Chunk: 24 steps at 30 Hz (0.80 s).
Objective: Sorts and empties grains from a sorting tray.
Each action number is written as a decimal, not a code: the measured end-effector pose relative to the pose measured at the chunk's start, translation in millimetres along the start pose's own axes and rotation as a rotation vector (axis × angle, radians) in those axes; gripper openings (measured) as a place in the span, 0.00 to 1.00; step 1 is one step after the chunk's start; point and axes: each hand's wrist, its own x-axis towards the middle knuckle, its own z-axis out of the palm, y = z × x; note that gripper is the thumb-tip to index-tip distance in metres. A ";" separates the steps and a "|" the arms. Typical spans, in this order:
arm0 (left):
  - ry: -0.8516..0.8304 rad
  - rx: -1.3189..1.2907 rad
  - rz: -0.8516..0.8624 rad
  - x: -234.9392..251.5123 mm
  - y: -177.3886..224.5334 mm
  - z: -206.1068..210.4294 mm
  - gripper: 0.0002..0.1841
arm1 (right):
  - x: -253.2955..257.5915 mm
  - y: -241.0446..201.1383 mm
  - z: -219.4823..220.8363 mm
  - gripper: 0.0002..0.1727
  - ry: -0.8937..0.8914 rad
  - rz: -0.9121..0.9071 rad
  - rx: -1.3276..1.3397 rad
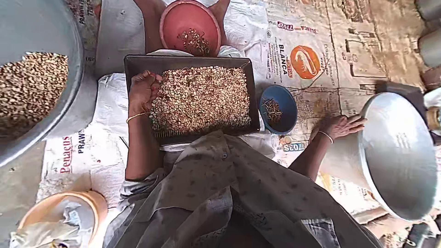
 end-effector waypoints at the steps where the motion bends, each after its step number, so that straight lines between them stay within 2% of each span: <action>1: -0.036 0.038 0.002 1.3 -1.2 0.9 0.17 | -8.9 -3.3 -1.2 0.32 -0.056 -0.017 0.025; 3: -0.121 0.119 -0.010 0.5 -4.7 2.4 0.17 | -32.4 -23.3 -16.7 0.33 -0.206 -0.095 0.180; 5: -0.180 0.228 -0.024 0.4 -6.2 8.8 0.14 | -53.5 -60.9 -29.3 0.28 -0.189 -0.240 0.370; 7: -0.225 0.378 -0.026 0.0 -11.2 14.7 0.12 | -83.6 -104.7 -35.1 0.20 -0.204 -0.450 0.704; 9: -0.254 0.516 0.025 3.5 -18.0 15.7 0.10 | -119.6 -149.1 -36.1 0.15 -0.441 -0.652 1.092; 11: -0.236 0.593 0.075 6.9 -23.6 17.7 0.11 | -157.8 -187.7 -40.4 0.13 -0.689 -0.833 1.223; 13: -0.199 0.626 0.112 6.9 -22.5 21.4 0.12 | -192.8 -216.5 -41.7 0.12 -0.749 -1.017 1.129; 16: -0.190 0.668 0.207 2.9 -23.1 29.2 0.12 | -228.0 -236.8 -31.6 0.13 -0.656 -1.230 0.783; 18: -0.205 0.654 0.287 0.1 -23.1 38.3 0.12 | -239.0 -243.1 -23.2 0.14 -0.620 -1.255 0.606; 22: -0.334 0.603 0.408 -7.2 -25.9 68.7 0.11 | -244.1 -243.6 -22.5 0.11 -0.601 -1.207 0.583; 24: -0.396 0.693 0.423 -9.8 -19.7 85.6 0.11 | -243.4 -244.1 -23.3 0.12 -0.603 -1.195 0.588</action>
